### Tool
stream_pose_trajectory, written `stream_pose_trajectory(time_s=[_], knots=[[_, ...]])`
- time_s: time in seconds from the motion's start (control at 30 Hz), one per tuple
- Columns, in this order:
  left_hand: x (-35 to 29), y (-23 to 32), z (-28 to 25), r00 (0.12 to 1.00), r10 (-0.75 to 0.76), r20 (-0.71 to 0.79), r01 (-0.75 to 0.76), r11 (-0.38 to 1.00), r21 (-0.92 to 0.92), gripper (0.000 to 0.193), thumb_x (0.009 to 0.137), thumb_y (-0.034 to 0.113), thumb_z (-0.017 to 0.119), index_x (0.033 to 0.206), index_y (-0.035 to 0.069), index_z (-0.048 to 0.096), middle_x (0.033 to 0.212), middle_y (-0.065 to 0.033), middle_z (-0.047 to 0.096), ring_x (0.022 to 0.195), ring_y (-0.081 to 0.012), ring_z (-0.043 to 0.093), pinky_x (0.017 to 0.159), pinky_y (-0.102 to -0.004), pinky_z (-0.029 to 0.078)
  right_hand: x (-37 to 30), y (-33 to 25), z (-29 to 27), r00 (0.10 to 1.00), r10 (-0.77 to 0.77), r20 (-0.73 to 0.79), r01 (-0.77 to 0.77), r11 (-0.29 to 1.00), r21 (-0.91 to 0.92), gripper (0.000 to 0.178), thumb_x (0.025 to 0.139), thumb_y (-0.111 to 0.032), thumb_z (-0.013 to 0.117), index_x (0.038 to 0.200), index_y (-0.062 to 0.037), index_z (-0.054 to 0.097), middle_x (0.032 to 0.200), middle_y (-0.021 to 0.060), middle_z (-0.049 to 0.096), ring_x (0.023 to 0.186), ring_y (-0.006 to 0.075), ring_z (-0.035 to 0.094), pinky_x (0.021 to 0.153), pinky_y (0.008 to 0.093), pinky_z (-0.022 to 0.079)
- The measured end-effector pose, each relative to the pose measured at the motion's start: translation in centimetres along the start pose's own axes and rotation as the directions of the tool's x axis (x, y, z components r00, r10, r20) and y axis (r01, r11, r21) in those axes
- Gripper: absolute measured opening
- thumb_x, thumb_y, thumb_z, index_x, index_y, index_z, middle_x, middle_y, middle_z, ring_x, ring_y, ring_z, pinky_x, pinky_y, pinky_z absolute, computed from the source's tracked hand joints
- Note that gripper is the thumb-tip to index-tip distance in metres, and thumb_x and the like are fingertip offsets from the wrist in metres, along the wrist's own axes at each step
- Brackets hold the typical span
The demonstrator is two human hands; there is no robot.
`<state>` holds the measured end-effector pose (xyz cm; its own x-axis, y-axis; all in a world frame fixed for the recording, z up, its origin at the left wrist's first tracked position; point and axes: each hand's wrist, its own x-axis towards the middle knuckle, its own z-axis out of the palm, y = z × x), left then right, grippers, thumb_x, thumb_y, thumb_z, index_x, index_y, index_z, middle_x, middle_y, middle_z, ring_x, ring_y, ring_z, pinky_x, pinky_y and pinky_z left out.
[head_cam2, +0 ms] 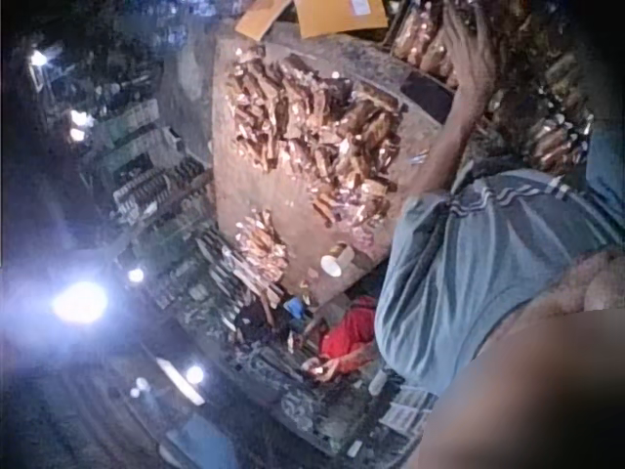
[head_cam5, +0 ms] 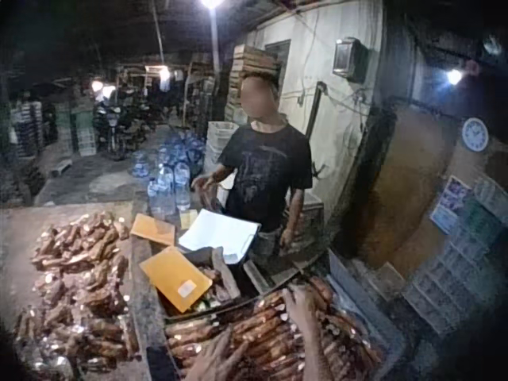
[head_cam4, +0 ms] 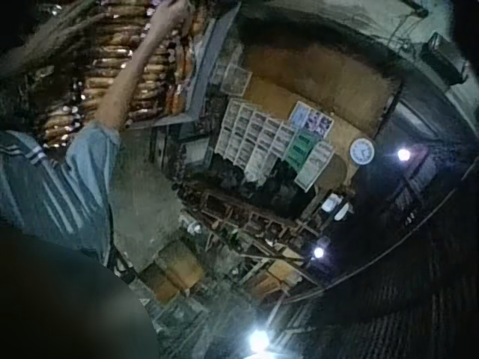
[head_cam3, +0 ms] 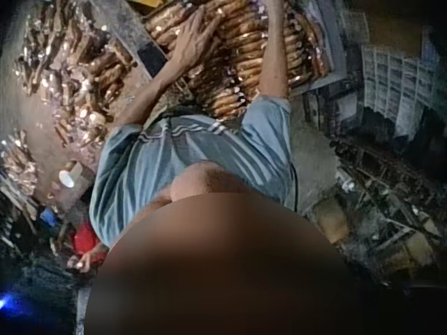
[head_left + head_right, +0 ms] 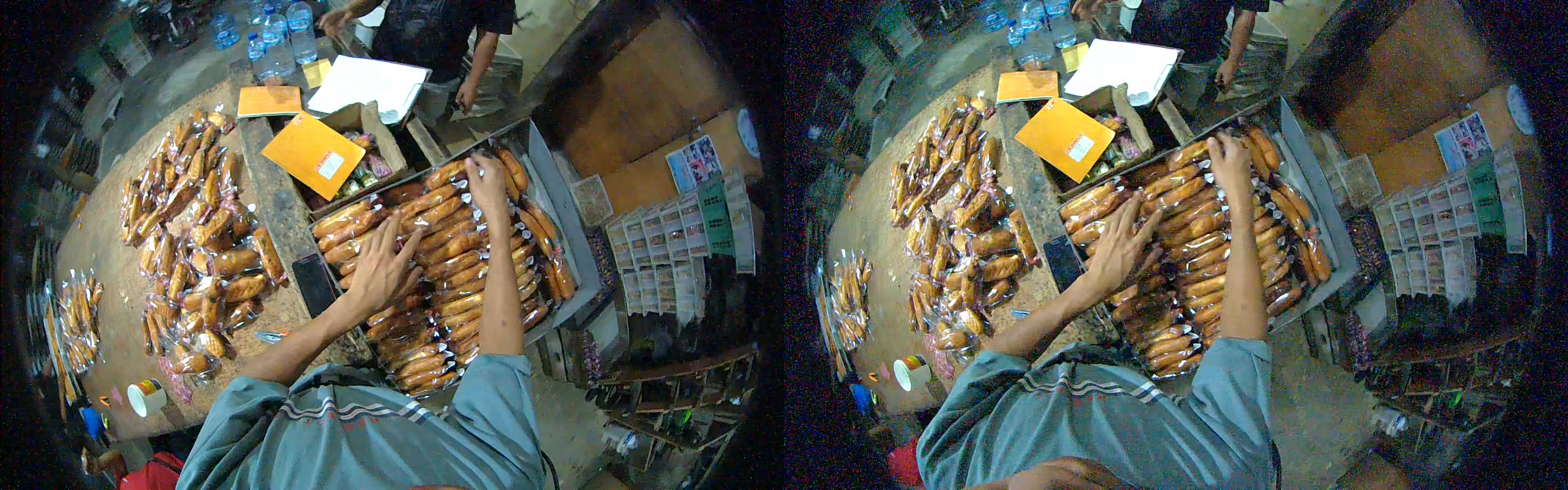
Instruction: The person repeatedly picks up individually wrapped bread rolls from a table and places them into a cardboard box. The person also uses a small knife to cut open plastic packaging on some rolls before placing them in the box.
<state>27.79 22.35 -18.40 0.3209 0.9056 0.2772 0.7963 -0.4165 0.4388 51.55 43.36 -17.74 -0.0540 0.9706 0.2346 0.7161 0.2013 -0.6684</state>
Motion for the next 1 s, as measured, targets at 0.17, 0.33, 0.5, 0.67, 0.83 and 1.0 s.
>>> stream_pose_trajectory(time_s=[0.17, 0.33, 0.5, 0.67, 0.83, 1.0], knots=[[0.8, 0.6, 1.5, 0.996, -0.052, 0.076, 0.043, 0.992, 0.115, 0.094, 0.098, 0.049, 0.066, 0.167, 0.002, 0.022, 0.166, -0.0424, 0.015, 0.146, -0.0515, 0.039, 0.12, -0.0572, 0.034, -2.6, -3.2, 2.0, 0.985, -0.171, 0.023, 0.172, 0.963, -0.21, 0.042, 0.094, -0.034, 0.076, 0.117, 0.0009, 0.073, 0.116, 0.0184, 0.07, 0.113, 0.0366, 0.062, 0.108, 0.0503, 0.041], [0.8, 0.8, 3.1, 0.991, -0.128, 0.047, 0.124, 0.989, 0.082, 0.099, 0.096, 0.053, 0.067, 0.168, 0.003, 0.02, 0.17, -0.0365, 0.011, 0.151, -0.0508, 0.033, 0.12, -0.0617, 0.031, -3.9, -4.8, 3.1, 0.966, -0.259, 0.012, 0.253, 0.93, -0.266, 0.051, 0.085, -0.035, 0.085, 0.118, 0.0, 0.067, 0.114, 0.0188, 0.067, 0.114, 0.0383, 0.059, 0.107, 0.0514, 0.041], [0.9, 0.2, 3.2, 0.995, -0.1, 0.0, 0.1, 0.994, 0.045, 0.098, 0.097, 0.054, 0.066, 0.169, 0.006, 0.02, 0.171, -0.0344, 0.01, 0.154, -0.0497, 0.03, 0.119, -0.0638, 0.033, -4.6, -6.7, 4.5, 0.958, -0.287, -0.017, 0.261, 0.891, -0.372, 0.04, 0.085, -0.035, 0.086, 0.102, -0.0048, 0.066, 0.105, 0.0156, 0.067, 0.103, 0.038, 0.059, 0.095, 0.0511, 0.045], [-0.6, -1.4, -0.1, 0.998, -0.007, -0.058, 0.013, 0.994, 0.108, 0.087, 0.098, 0.048, 0.067, 0.167, 0.011, 0.028, 0.171, -0.0248, 0.023, 0.151, -0.0447, 0.037, 0.116, -0.0646, 0.035, -5.4, -9.2, 3.9, 0.94, -0.332, -0.077, 0.262, 0.848, -0.461, 0.028, 0.088, -0.036, 0.082, 0.1, -0.0114, 0.074, 0.105, 0.0106, 0.068, 0.104, 0.0348, 0.06, 0.096, 0.0483, 0.045], [-3.1, -6.6, -4.1, 0.945, -0.245, -0.218, 0.253, 0.967, 0.009, 0.068, 0.098, 0.024, 0.066, 0.158, 0.004, 0.042, 0.157, -0.0193, 0.045, 0.141, -0.0421, 0.044, 0.116, -0.0552, 0.038, -9.2, -11.1, 3.0, 0.916, -0.398, -0.062, 0.367, 0.888, -0.275, 0.017, 0.092, -0.024, 0.075, 0.105, -0.0118, 0.074, 0.11, 0.0085, 0.07, 0.11, 0.0337, 0.062, 0.099, 0.0555, 0.044], [-3.4, -7.9, -2.6, 0.951, -0.267, -0.155, 0.287, 0.95, 0.122, 0.064, 0.097, 0.03, 0.066, 0.151, 0.001, 0.047, 0.155, -0.0223, 0.046, 0.143, -0.0407, 0.042, 0.117, -0.0554, 0.034, -11.2, -13.3, 6.2, 0.884, -0.462, 0.078, 0.464, 0.886, -0.009, 0.017, 0.092, -0.013, 0.072, 0.106, -0.0044, 0.073, 0.113, 0.0127, 0.071, 0.106, 0.0362, 0.065, 0.098, 0.0481, 0.05]])
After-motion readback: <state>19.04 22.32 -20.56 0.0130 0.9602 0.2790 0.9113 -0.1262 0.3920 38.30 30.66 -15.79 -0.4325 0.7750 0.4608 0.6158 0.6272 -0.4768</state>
